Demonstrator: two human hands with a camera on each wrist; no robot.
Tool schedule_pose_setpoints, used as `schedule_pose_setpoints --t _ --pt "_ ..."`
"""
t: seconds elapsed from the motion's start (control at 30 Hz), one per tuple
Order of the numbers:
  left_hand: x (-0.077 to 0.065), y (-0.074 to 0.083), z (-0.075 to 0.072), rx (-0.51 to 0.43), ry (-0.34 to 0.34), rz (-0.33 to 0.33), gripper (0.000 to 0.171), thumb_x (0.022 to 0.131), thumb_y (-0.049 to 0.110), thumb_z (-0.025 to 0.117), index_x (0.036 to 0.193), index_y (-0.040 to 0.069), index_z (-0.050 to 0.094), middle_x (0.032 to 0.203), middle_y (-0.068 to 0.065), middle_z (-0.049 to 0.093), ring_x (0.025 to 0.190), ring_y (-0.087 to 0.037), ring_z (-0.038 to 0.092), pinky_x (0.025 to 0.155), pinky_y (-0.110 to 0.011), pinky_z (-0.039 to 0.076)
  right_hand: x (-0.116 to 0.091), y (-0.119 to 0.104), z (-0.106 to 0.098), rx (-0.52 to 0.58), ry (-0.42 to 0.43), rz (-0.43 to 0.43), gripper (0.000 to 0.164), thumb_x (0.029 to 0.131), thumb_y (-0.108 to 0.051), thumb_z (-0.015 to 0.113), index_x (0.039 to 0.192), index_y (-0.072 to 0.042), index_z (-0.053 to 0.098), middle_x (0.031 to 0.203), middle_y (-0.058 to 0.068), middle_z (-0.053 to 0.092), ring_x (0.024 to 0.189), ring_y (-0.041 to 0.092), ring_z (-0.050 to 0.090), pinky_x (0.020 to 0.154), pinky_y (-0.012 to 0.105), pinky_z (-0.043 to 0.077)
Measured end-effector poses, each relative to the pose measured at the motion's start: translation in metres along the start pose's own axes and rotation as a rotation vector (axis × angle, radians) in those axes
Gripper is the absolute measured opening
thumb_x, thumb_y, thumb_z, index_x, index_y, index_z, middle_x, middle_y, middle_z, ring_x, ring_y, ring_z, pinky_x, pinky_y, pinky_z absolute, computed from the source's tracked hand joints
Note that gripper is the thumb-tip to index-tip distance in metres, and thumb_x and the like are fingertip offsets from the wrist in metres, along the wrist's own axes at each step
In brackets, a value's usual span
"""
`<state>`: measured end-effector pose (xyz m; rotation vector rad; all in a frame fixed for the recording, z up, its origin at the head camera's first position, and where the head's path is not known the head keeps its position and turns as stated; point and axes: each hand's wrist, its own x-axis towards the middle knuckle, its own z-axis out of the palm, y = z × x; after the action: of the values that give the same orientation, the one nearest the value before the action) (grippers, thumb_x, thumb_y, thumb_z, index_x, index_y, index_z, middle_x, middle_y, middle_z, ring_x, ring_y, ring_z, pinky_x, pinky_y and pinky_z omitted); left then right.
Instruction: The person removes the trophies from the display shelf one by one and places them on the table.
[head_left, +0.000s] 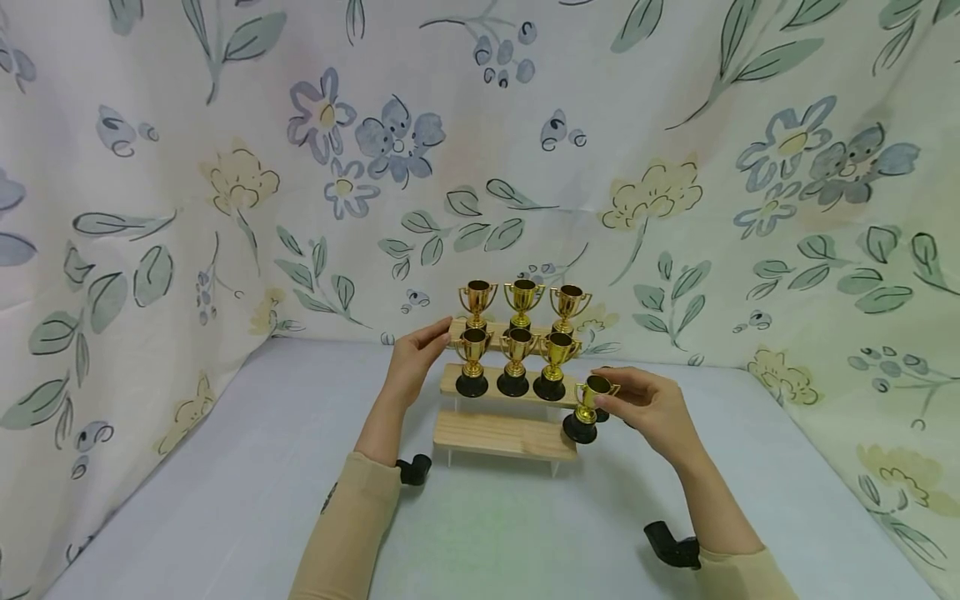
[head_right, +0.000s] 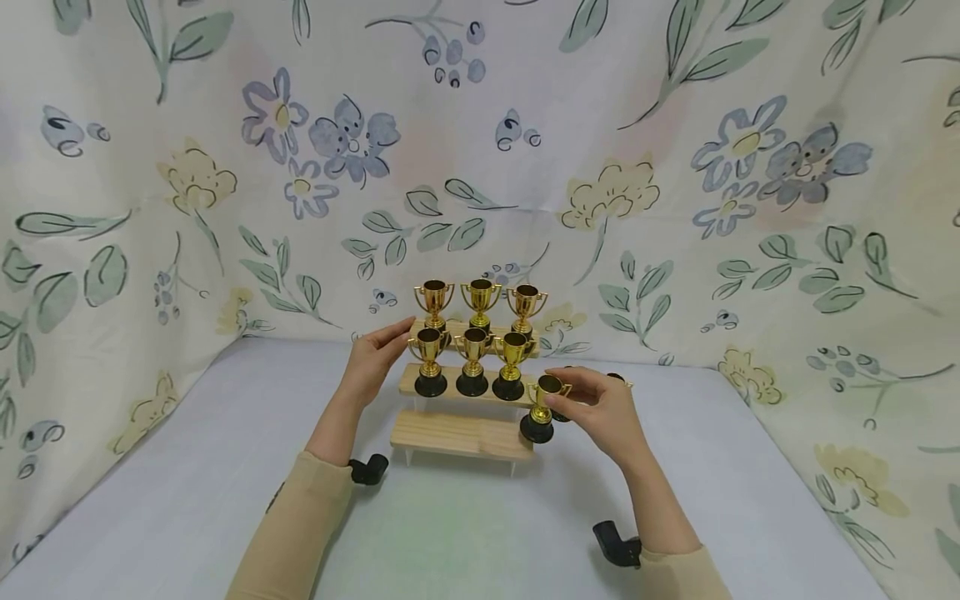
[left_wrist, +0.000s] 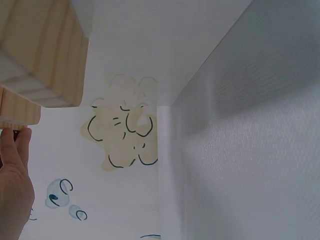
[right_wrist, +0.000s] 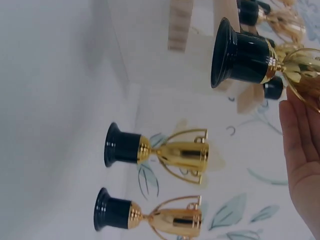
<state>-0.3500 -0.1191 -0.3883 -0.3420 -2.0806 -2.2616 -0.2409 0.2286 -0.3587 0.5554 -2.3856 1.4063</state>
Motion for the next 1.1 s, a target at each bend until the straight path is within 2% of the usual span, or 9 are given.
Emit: schedule_pose_setpoints --t 0.13,0.37,0.67,0.9,1.1 --pt "0.0 0.0 0.0 -0.003 -0.004 0.0 0.044 0.101 0.015 0.057 0.144 0.008 0.051 0.154 -0.009 0.047 0.145 -0.024 0.042 0.123 -0.034 0.038 0.0 0.005 -0.011 -0.013 0.025 0.0 0.033 0.088 -0.012 0.075 0.119 -0.003 0.07 0.105 -0.033 0.065 0.088 -0.005 0.069 0.076 0.013 0.06" --pt "0.001 0.002 0.001 -0.004 0.003 0.002 0.043 0.101 0.015 0.058 0.143 0.009 0.053 0.153 -0.007 0.048 0.144 -0.022 0.044 0.122 -0.032 0.039 -0.002 0.012 -0.031 -0.065 0.059 0.018 0.035 0.089 -0.011 0.073 0.122 -0.002 0.068 0.102 -0.031 0.064 0.076 -0.001 0.068 0.068 0.015 0.059" --pt "0.001 0.001 0.001 -0.003 0.003 0.008 0.044 0.101 0.015 0.058 0.143 0.008 0.052 0.153 -0.008 0.048 0.144 -0.022 0.044 0.122 -0.032 0.039 -0.01 0.026 -0.055 -0.143 0.105 0.071 0.035 0.091 -0.016 0.072 0.125 -0.005 0.068 0.103 -0.032 0.063 0.08 -0.003 0.065 0.074 0.008 0.054" --pt "0.0 0.002 0.001 -0.008 0.002 0.005 0.044 0.1 0.015 0.058 0.144 0.008 0.052 0.153 -0.009 0.048 0.144 -0.023 0.043 0.122 -0.033 0.038 -0.014 0.039 -0.072 -0.18 0.115 0.071 0.036 0.092 -0.016 0.07 0.125 -0.002 0.066 0.108 -0.036 0.06 0.081 -0.006 0.063 0.075 0.005 0.052" --pt "-0.001 0.002 0.001 -0.017 0.003 -0.001 0.045 0.1 0.015 0.058 0.144 0.008 0.052 0.154 -0.009 0.047 0.145 -0.024 0.043 0.123 -0.034 0.037 -0.017 0.048 -0.082 -0.205 0.127 0.076 0.036 0.092 -0.015 0.07 0.125 -0.001 0.066 0.104 -0.037 0.06 0.08 -0.007 0.062 0.074 0.003 0.051"
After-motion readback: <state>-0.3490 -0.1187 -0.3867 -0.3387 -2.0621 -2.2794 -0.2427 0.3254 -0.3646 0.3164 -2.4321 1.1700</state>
